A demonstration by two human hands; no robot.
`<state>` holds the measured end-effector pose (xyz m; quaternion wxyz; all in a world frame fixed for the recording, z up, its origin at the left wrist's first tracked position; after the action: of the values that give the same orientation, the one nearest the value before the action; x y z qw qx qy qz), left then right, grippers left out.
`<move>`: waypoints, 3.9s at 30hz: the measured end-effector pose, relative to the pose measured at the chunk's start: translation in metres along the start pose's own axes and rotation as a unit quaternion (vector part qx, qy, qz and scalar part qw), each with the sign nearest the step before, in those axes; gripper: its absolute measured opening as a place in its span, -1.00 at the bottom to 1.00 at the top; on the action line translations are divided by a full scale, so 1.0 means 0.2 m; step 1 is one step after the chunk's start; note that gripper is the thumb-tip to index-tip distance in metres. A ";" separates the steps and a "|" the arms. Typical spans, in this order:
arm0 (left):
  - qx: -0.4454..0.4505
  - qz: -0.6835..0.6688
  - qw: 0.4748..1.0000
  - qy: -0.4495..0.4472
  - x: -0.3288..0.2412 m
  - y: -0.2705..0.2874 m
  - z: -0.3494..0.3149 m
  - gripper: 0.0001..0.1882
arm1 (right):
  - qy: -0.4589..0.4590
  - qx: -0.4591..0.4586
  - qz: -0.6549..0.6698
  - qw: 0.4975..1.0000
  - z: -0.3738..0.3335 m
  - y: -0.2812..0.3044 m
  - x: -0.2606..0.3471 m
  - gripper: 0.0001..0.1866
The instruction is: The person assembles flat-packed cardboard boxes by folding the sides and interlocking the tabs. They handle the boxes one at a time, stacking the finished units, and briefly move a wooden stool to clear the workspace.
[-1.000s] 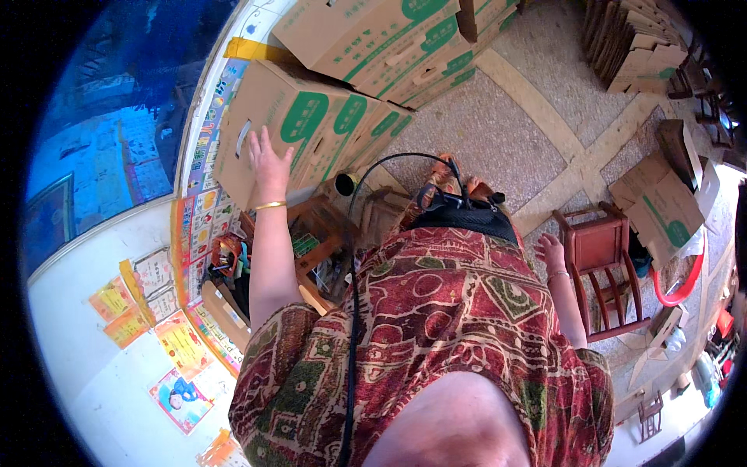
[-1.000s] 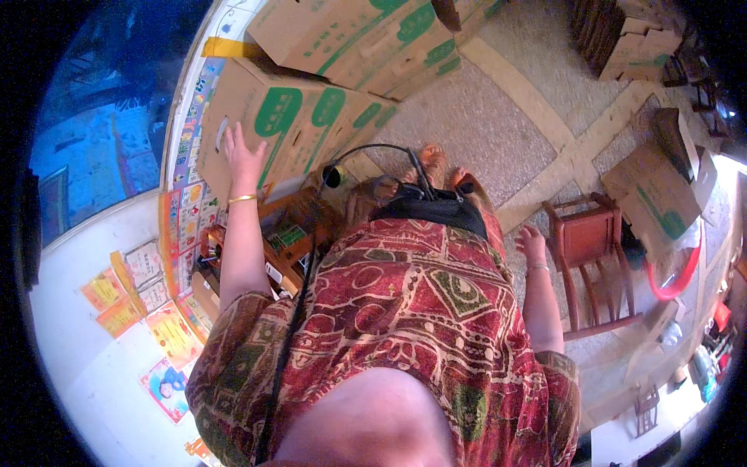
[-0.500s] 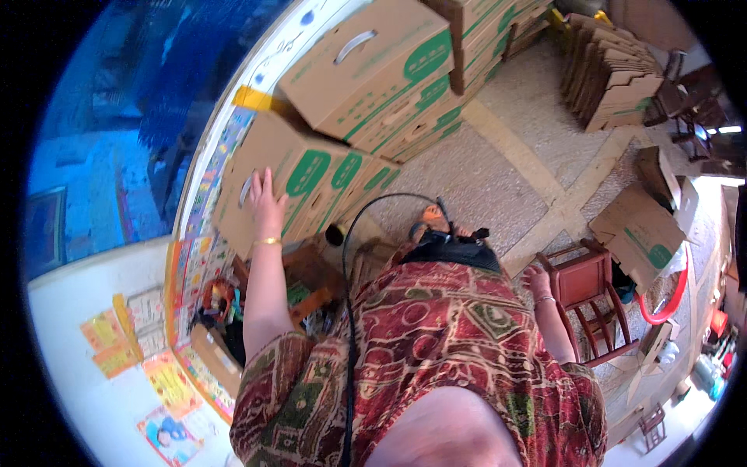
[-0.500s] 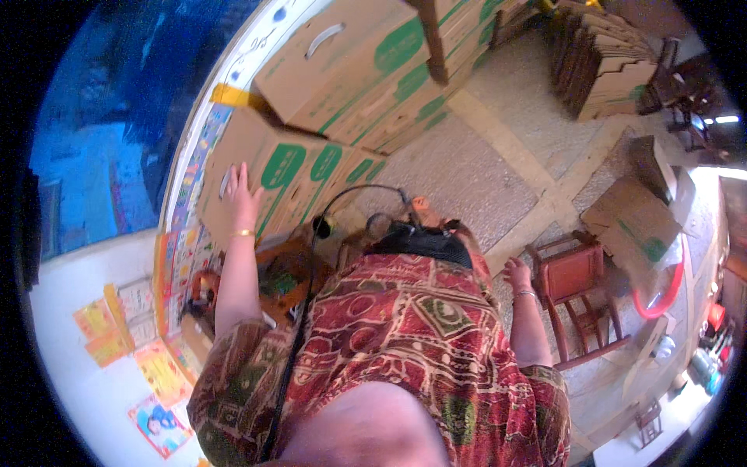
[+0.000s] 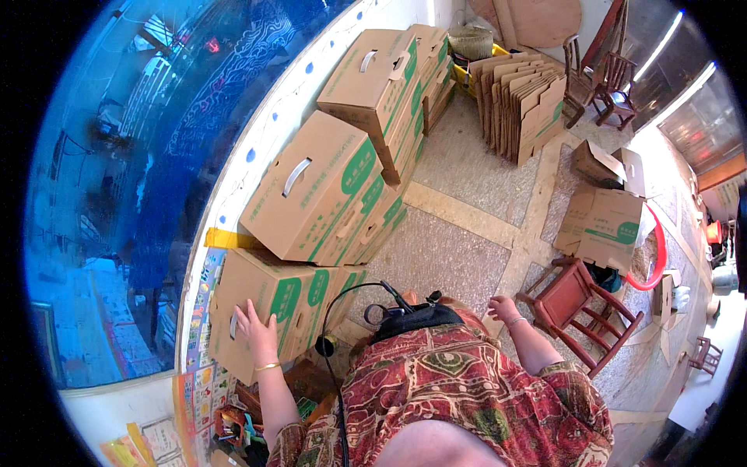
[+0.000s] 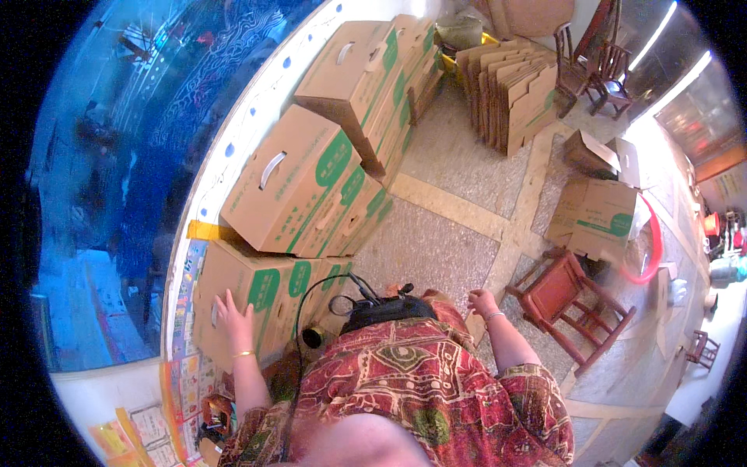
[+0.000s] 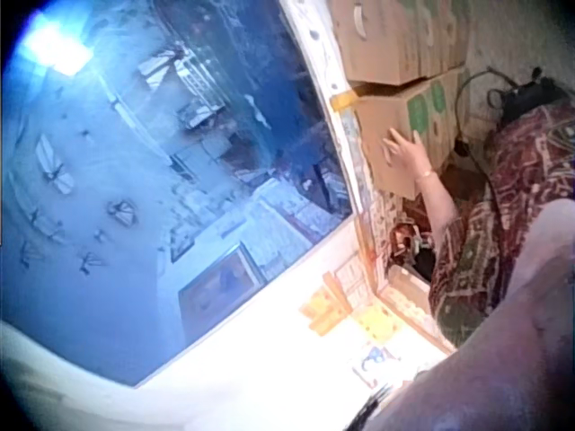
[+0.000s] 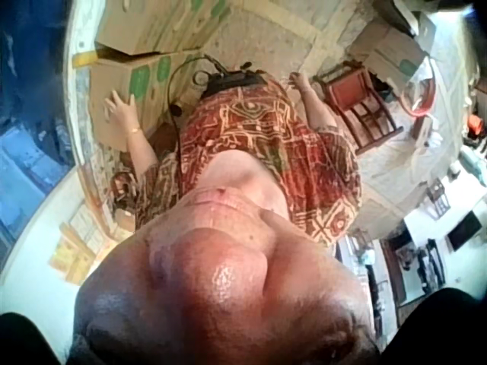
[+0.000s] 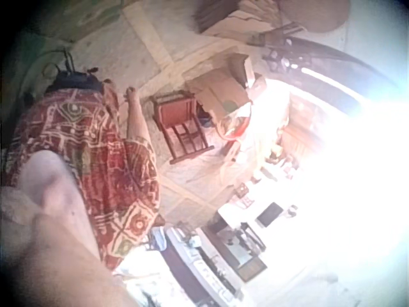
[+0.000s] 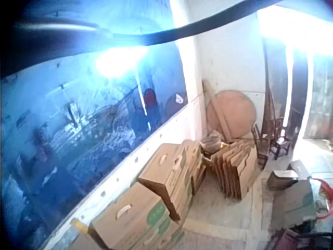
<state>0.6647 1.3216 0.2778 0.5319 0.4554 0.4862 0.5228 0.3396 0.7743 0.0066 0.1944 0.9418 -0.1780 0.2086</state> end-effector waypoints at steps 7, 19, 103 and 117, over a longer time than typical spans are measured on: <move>-0.010 -0.107 0.993 -0.056 -0.38 0.01 0.09 -0.21 | -0.034 -0.028 0.040 0.998 -0.05 0.07 -0.19 -0.59; -0.010 -0.166 0.960 -0.224 -0.73 0.00 0.29 -0.28 | -0.078 -0.080 0.103 0.988 -0.32 -0.02 -0.28 -0.56; 0.515 -0.255 0.818 0.017 -4.36 -1.01 -1.78 -0.69 | 0.057 0.227 -0.210 0.949 1.49 3.57 0.70 -0.85; 0.390 -0.312 0.837 0.225 -4.37 -0.92 -1.89 -0.69 | 0.085 0.275 -0.336 0.897 1.55 3.58 0.94 -0.77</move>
<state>0.3264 0.4333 0.0893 0.3212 0.3192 0.8724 0.1842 0.3010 -0.0258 0.0434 0.0006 0.9404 0.2302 0.2505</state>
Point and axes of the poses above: each hand's wrist, its own z-axis towards the middle knuckle, its own y-axis out of the back of the hand, x = y × z, the point moved 3 cm from there along z, towards the middle knuckle, and after that the axes turned 7 degrees about -x, right-handed, at the moved point
